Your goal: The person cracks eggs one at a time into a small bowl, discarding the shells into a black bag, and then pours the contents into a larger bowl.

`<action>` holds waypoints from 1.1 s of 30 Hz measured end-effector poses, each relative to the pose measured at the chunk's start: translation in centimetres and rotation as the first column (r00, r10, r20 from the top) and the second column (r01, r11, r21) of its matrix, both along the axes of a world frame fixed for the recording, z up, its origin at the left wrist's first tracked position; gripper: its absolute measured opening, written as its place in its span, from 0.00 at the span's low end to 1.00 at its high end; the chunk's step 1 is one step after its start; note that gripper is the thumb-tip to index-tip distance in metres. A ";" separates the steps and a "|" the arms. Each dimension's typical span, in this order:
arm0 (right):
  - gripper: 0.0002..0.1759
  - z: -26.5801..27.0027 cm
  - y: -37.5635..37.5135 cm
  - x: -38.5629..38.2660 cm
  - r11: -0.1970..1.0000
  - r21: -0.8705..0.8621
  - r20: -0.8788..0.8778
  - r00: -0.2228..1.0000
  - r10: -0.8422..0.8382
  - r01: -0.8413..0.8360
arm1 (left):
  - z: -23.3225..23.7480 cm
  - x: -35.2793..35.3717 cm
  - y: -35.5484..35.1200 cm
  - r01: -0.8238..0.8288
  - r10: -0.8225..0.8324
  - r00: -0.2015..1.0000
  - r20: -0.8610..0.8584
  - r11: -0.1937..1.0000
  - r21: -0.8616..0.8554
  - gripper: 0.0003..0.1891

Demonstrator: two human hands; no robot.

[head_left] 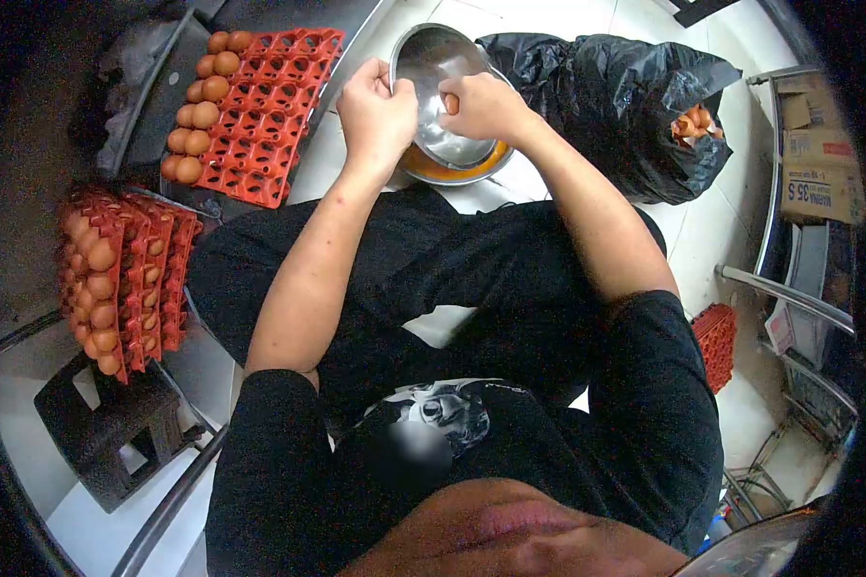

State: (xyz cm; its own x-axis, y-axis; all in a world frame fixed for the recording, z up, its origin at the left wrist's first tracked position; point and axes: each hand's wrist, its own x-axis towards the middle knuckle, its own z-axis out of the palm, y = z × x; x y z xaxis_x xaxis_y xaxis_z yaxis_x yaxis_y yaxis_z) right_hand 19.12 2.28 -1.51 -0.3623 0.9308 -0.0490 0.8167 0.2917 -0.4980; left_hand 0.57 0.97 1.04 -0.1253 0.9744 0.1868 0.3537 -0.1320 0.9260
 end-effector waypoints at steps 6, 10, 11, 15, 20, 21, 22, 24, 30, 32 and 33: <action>0.15 -1.2 0.0 0.1 0.997 -0.068 0.024 0.999 0.034 -0.033 | 0.6 0.1 -0.7 0.012 -0.012 1.000 -0.022 1.000 0.014 0.06; 0.19 -1.3 0.2 0.3 0.998 -0.052 -0.048 0.998 0.033 -0.035 | 0.9 0.4 -1.1 0.009 -0.009 1.000 -0.011 1.000 0.005 0.07; 0.19 -1.4 0.2 0.3 0.998 -0.052 -0.043 0.998 0.035 -0.037 | 1.0 0.4 -1.1 0.003 -0.003 1.000 -0.021 1.000 -0.001 0.07; 0.21 -1.2 0.0 0.7 0.989 -0.148 -0.174 0.983 -0.055 0.029 | 0.2 0.3 -0.8 0.013 -0.012 0.999 -0.034 1.000 0.014 0.08; 0.12 1.4 0.8 1.8 0.655 -0.750 -0.380 0.869 -0.317 -0.089 | 0.1 0.3 -0.7 -0.004 0.003 0.998 -0.065 1.000 -0.011 0.09; 0.12 1.9 0.6 1.7 0.655 -0.751 -0.379 0.870 -0.317 -0.088 | 0.0 0.3 -0.7 -0.004 0.003 0.998 -0.063 1.000 -0.012 0.09; 0.13 2.6 0.5 1.8 0.617 -0.783 -0.371 0.856 -0.359 -0.081 | 0.0 0.3 -0.7 -0.009 0.009 0.997 -0.074 1.000 -0.006 0.09; 0.19 3.9 -0.2 1.7 0.572 -0.819 -0.341 0.827 -0.446 -0.029 | -0.2 0.3 -0.7 -0.011 0.011 0.996 -0.088 1.000 -0.001 0.08; 0.20 4.0 -0.3 1.7 0.716 -0.698 -0.424 0.808 -0.408 -0.005 | 0.5 0.3 -1.1 -0.023 0.022 0.997 -0.073 1.000 -0.012 0.08; 0.20 4.2 -0.3 2.0 0.734 -0.679 -0.442 0.797 -0.411 0.002 | -0.1 0.4 -1.1 0.002 0.007 0.998 -0.068 0.991 0.132 0.07; 0.20 4.3 -0.4 2.1 0.751 -0.660 -0.457 0.789 -0.410 0.008 | 0.2 0.4 -1.3 0.009 0.000 0.997 -0.071 0.991 0.134 0.07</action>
State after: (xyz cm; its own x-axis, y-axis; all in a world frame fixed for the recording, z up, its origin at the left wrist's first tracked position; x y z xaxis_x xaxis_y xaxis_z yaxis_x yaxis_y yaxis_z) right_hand 21.22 1.89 2.78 -0.3089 0.8221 -0.4782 0.3410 -0.3736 -0.8626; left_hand 1.00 -0.30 1.28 -0.1029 0.9404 0.3241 0.4167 -0.2551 0.8725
